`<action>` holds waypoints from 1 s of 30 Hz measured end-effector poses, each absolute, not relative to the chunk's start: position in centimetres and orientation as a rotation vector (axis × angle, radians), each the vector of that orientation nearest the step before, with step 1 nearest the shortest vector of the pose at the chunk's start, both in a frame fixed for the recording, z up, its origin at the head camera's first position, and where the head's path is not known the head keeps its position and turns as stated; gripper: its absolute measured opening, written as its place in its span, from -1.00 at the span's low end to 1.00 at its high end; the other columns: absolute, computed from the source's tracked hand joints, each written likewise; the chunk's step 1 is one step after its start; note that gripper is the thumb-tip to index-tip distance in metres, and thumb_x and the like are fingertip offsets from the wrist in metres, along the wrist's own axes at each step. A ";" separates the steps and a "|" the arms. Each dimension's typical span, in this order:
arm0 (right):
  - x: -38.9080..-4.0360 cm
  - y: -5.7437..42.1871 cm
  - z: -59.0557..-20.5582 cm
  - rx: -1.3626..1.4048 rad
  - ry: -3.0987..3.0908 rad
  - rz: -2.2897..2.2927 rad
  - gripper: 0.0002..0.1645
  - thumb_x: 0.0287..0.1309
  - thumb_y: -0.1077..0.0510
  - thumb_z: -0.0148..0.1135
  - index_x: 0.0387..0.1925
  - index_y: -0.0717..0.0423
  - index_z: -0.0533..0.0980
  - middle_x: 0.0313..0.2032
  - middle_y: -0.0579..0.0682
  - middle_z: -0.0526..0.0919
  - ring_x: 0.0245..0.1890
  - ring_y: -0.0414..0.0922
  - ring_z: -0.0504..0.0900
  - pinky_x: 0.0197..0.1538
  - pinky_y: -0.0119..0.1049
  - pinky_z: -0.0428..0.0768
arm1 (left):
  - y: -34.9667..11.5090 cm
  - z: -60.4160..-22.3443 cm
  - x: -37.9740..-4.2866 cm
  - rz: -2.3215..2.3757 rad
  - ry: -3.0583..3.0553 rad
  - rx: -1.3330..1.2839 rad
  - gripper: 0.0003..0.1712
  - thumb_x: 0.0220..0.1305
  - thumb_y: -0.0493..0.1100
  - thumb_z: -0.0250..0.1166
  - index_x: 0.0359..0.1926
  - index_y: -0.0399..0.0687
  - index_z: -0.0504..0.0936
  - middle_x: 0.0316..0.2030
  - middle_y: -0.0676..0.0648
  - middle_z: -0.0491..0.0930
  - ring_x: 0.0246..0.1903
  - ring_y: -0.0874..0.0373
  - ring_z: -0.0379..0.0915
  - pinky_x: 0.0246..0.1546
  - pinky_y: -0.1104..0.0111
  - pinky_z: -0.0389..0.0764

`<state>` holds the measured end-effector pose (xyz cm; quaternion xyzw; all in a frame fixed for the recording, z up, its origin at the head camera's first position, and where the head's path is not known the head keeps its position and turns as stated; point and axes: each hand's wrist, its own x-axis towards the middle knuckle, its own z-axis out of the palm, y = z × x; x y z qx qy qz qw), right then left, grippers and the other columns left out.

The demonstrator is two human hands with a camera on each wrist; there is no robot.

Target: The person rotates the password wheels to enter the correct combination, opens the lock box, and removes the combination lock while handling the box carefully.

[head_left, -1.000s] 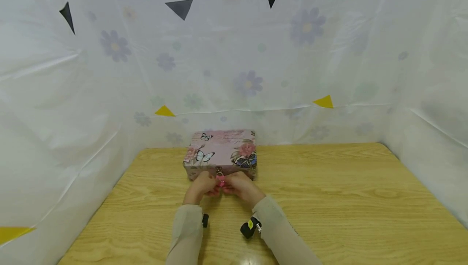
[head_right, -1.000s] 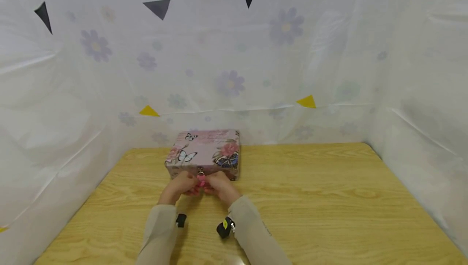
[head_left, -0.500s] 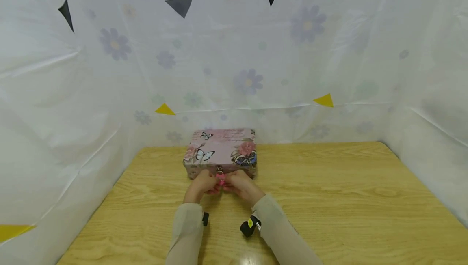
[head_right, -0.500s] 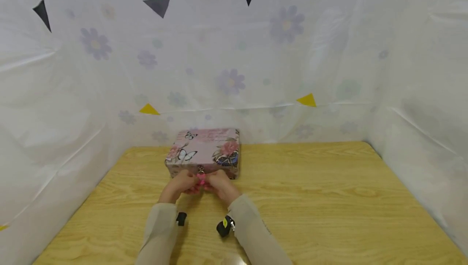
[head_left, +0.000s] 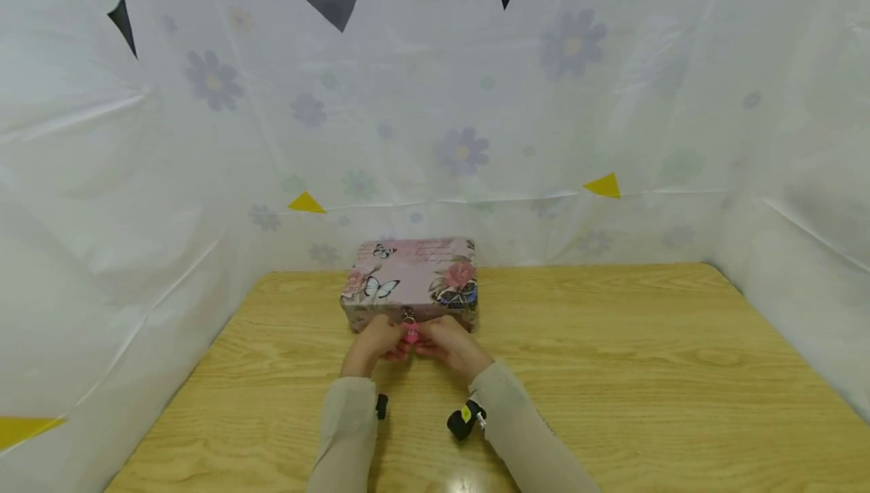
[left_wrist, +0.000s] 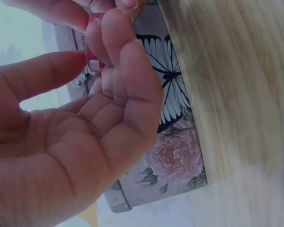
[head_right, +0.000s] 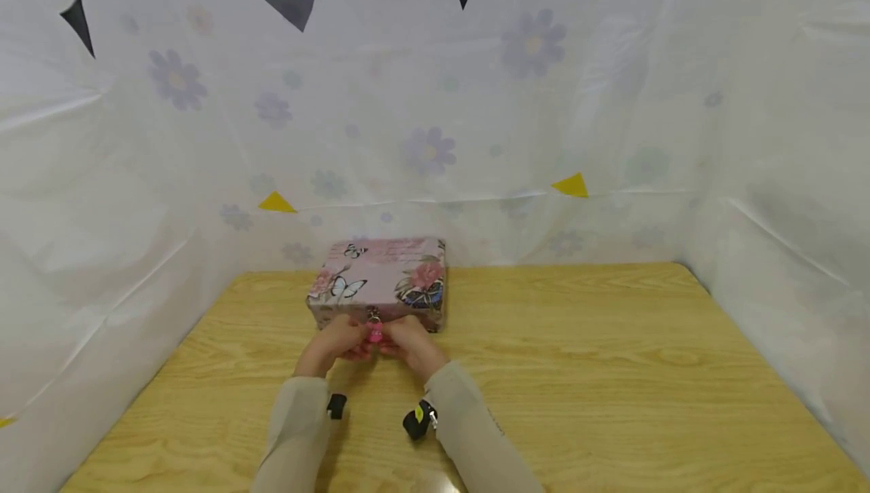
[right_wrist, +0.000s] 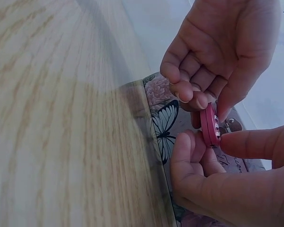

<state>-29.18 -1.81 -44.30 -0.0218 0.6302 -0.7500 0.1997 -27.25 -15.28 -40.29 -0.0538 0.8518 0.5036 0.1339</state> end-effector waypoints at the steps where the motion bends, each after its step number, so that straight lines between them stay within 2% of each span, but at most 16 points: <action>1: -29.2 -1.8 -44.3 -0.059 1.764 -2.096 -0.70 0.22 0.37 0.01 -0.11 0.58 0.49 -0.49 -0.03 0.59 -0.51 -0.25 0.53 -0.31 -0.42 0.59 | -15.3 -40.2 -27.2 1.464 2.464 -0.157 -0.69 0.43 -0.30 -0.01 -0.31 -0.47 0.58 -0.58 -0.09 0.53 -0.65 0.20 0.49 -0.37 0.22 0.67; 7: -29.2 -1.9 -44.2 -0.052 1.771 -2.084 -0.68 0.23 0.36 0.02 -0.08 0.57 0.49 -0.48 -0.03 0.57 -0.50 -0.23 0.52 -0.30 -0.40 0.59 | -15.4 -40.2 -27.2 1.457 2.465 -0.141 -0.68 0.44 -0.30 -0.02 -0.32 -0.48 0.57 -0.59 -0.09 0.52 -0.65 0.19 0.50 -0.36 0.21 0.67; 17: -29.2 -2.1 -44.6 -0.072 1.760 -2.092 -0.66 0.28 0.35 0.02 -0.03 0.59 0.46 -0.46 -0.05 0.59 -0.46 -0.25 0.54 -0.16 -0.28 0.62 | -15.3 -40.3 -27.2 1.443 2.465 -0.155 -0.68 0.43 -0.31 -0.02 -0.30 -0.49 0.58 -0.57 -0.11 0.54 -0.65 0.19 0.50 -0.37 0.22 0.67; 30: -29.1 -2.4 -44.6 -0.045 1.735 -2.125 -0.67 0.24 0.36 0.06 -0.06 0.58 0.49 -0.49 -0.03 0.63 -0.47 -0.22 0.60 -0.25 -0.37 0.62 | -15.2 -40.2 -27.4 1.456 2.449 -0.171 -0.71 0.40 -0.32 0.02 -0.38 -0.43 0.57 -0.59 -0.08 0.53 -0.64 0.20 0.49 -0.40 0.28 0.66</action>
